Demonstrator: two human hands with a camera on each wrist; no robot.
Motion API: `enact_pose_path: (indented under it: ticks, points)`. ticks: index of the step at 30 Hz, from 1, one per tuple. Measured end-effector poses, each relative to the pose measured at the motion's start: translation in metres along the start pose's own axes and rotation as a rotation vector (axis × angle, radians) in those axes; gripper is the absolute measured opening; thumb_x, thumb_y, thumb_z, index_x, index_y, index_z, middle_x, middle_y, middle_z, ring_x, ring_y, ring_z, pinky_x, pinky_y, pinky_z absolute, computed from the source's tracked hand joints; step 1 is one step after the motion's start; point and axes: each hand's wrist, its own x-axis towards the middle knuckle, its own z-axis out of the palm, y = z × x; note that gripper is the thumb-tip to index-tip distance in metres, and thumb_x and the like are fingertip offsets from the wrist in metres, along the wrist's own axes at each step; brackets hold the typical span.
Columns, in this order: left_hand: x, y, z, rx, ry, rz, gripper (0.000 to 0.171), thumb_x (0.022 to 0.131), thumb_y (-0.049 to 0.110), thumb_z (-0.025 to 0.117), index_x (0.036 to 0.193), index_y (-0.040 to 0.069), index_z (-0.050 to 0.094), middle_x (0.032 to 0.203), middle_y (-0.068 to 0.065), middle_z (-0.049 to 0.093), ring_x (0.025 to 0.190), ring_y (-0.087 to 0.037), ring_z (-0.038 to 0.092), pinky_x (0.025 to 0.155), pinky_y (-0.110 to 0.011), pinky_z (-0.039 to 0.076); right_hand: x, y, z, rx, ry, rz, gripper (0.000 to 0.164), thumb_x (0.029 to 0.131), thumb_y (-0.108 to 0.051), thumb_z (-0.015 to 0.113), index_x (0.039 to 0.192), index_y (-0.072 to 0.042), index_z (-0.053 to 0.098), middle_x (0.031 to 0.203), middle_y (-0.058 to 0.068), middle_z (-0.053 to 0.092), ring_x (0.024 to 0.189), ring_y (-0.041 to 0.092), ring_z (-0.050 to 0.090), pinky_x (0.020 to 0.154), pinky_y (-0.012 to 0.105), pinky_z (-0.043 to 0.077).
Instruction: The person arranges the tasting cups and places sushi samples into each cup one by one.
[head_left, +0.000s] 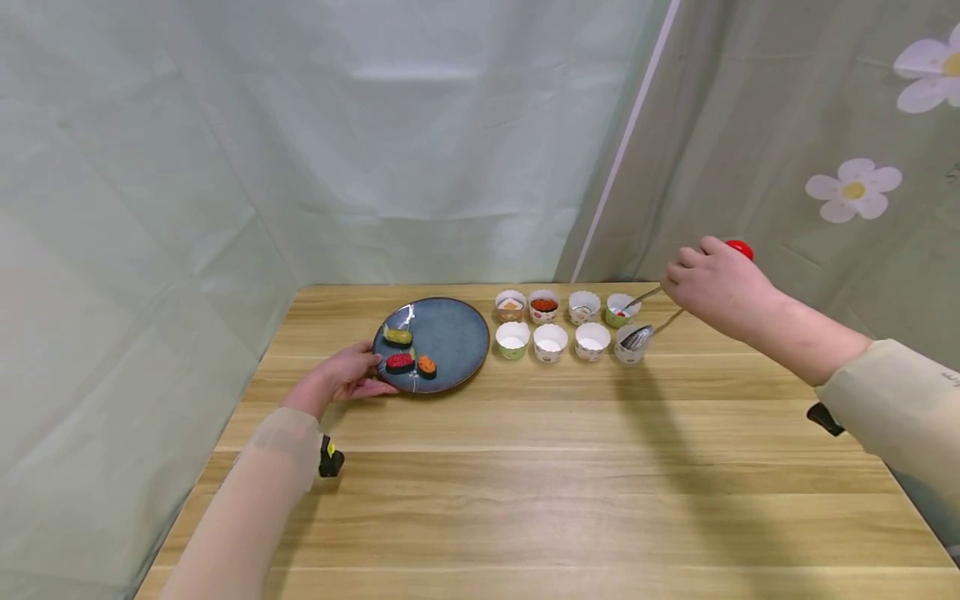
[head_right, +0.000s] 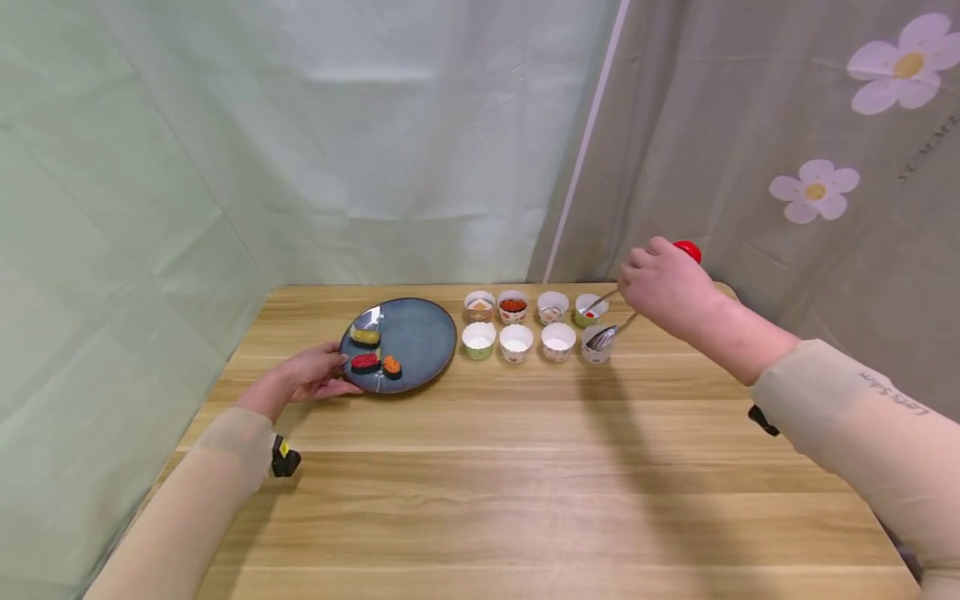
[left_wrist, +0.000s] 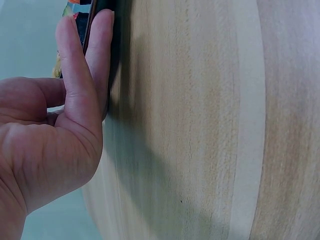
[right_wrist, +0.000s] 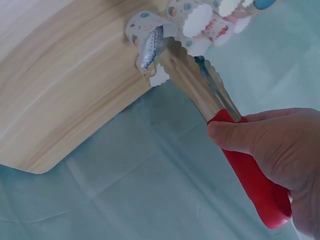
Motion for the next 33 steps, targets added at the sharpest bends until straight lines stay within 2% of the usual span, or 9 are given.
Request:
enact_pose_path:
  ticks: [9,17,22,30,33]
  points:
    - [-0.001,0.000,0.000,-0.003,-0.001,-0.001,0.059,0.114,0.018,0.027,0.165,0.018,-0.001,0.122,-0.025,0.057,0.083,-0.029,0.076,0.078,-0.035,0.061,0.002,0.003,-0.003,0.015,0.000,0.012,0.029,0.075,0.006,0.084,0.094,-0.008,0.068,0.088,0.007,0.060,0.082,0.030,0.052,0.070,0.043,0.042]
    - [0.001,-0.002,0.000,0.002,0.000,0.005,0.058,0.114,0.017,0.027,0.165,0.018,0.000,0.120,-0.025,0.059,0.081,-0.028,0.076,0.077,-0.034,0.061,0.005,0.003,-0.003,0.120,0.060,0.067,0.042,0.078,-0.003,0.086,0.117,-0.007,0.072,0.102,0.012,0.069,0.089,0.033,0.061,0.068,0.045,0.047]
    - [0.001,-0.001,-0.001,0.004,0.005,0.000,0.058,0.114,0.017,0.027,0.165,0.018,0.001,0.114,-0.024,0.063,0.080,-0.027,0.076,0.074,-0.032,0.062,0.012,0.001,-0.003,0.168,0.095,0.075,0.047,0.074,-0.013,0.090,0.117,-0.006,0.072,0.101,0.012,0.069,0.088,0.033,0.061,0.065,0.044,0.046]
    - [0.000,-0.001,-0.001,0.006,0.002,-0.004,0.058,0.114,0.017,0.027,0.165,0.019,0.000,0.109,-0.023,0.065,0.080,-0.027,0.077,0.072,-0.031,0.062,0.031,-0.011,-0.005,0.216,0.158,0.071,0.046,0.074,-0.011,0.087,0.117,-0.007,0.071,0.095,0.009,0.066,0.084,0.033,0.059,0.064,0.044,0.044]
    - [0.000,-0.001,0.000,0.007,0.007,-0.007,0.058,0.114,0.018,0.027,0.165,0.019,0.000,0.112,-0.023,0.064,0.081,-0.027,0.077,0.073,-0.031,0.062,0.041,-0.018,-0.007,0.231,0.167,0.062,0.049,0.073,-0.015,0.089,0.118,-0.006,0.070,0.094,0.009,0.065,0.084,0.032,0.059,0.065,0.043,0.044]
